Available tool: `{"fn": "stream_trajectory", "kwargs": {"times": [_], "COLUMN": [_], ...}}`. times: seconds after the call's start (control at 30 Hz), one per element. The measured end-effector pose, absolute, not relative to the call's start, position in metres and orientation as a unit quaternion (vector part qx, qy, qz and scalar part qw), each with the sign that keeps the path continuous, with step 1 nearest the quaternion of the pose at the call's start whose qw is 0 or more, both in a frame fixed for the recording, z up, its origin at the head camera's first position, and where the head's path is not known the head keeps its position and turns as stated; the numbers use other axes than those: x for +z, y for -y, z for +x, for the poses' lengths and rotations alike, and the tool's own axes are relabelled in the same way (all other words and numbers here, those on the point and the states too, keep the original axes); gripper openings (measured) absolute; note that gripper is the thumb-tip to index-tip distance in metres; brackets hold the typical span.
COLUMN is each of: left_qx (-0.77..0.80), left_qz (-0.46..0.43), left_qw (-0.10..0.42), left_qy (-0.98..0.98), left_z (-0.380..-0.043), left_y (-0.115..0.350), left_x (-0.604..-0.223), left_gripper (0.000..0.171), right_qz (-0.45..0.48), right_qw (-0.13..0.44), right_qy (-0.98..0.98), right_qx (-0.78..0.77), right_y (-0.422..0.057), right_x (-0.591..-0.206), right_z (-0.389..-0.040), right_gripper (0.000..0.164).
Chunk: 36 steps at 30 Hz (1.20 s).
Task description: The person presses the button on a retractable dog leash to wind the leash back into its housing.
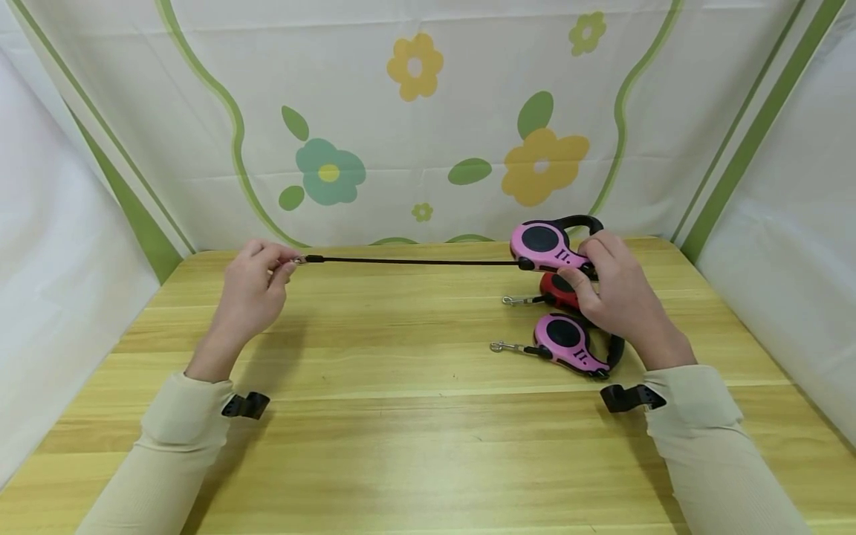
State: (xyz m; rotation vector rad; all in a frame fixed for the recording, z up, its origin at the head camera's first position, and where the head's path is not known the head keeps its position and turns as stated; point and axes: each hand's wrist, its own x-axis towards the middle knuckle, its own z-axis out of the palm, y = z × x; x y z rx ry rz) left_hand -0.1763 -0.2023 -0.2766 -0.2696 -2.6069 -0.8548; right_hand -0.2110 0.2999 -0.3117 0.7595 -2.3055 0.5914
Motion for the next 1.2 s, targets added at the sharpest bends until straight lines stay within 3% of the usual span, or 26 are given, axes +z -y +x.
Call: {"fn": "stream_trajectory", "kwargs": {"times": [0.23, 0.53, 0.77, 1.2], "left_qx": [-0.301, -0.301, -0.303, -0.291], "left_qz": [-0.109, -0.125, -0.127, -0.150], "left_qw": [0.186, 0.187, 0.188, 0.207], "left_qy": [0.929, 0.927, 0.925, 0.922], "left_z": [-0.1758, -0.1762, -0.1748, -0.1751], "left_y": [0.1999, 0.1974, 0.1964, 0.1928], "left_x": [-0.2773, -0.2795, -0.2784, -0.2789], "left_gripper": [0.022, 0.019, 0.019, 0.018], "right_qz": [0.286, 0.294, 0.289, 0.295], "right_qw": [0.322, 0.335, 0.343, 0.349], "right_qy": [0.870, 0.853, 0.846, 0.841], "right_qx": [0.238, 0.271, 0.289, 0.290], "right_y": [-0.2981, -0.2954, -0.2931, -0.2921], "right_x": [-0.3126, -0.3133, -0.3132, -0.3147], "right_z": [-0.2102, -0.2114, -0.2121, -0.2127], "right_gripper": [0.039, 0.055, 0.052, 0.067]}}
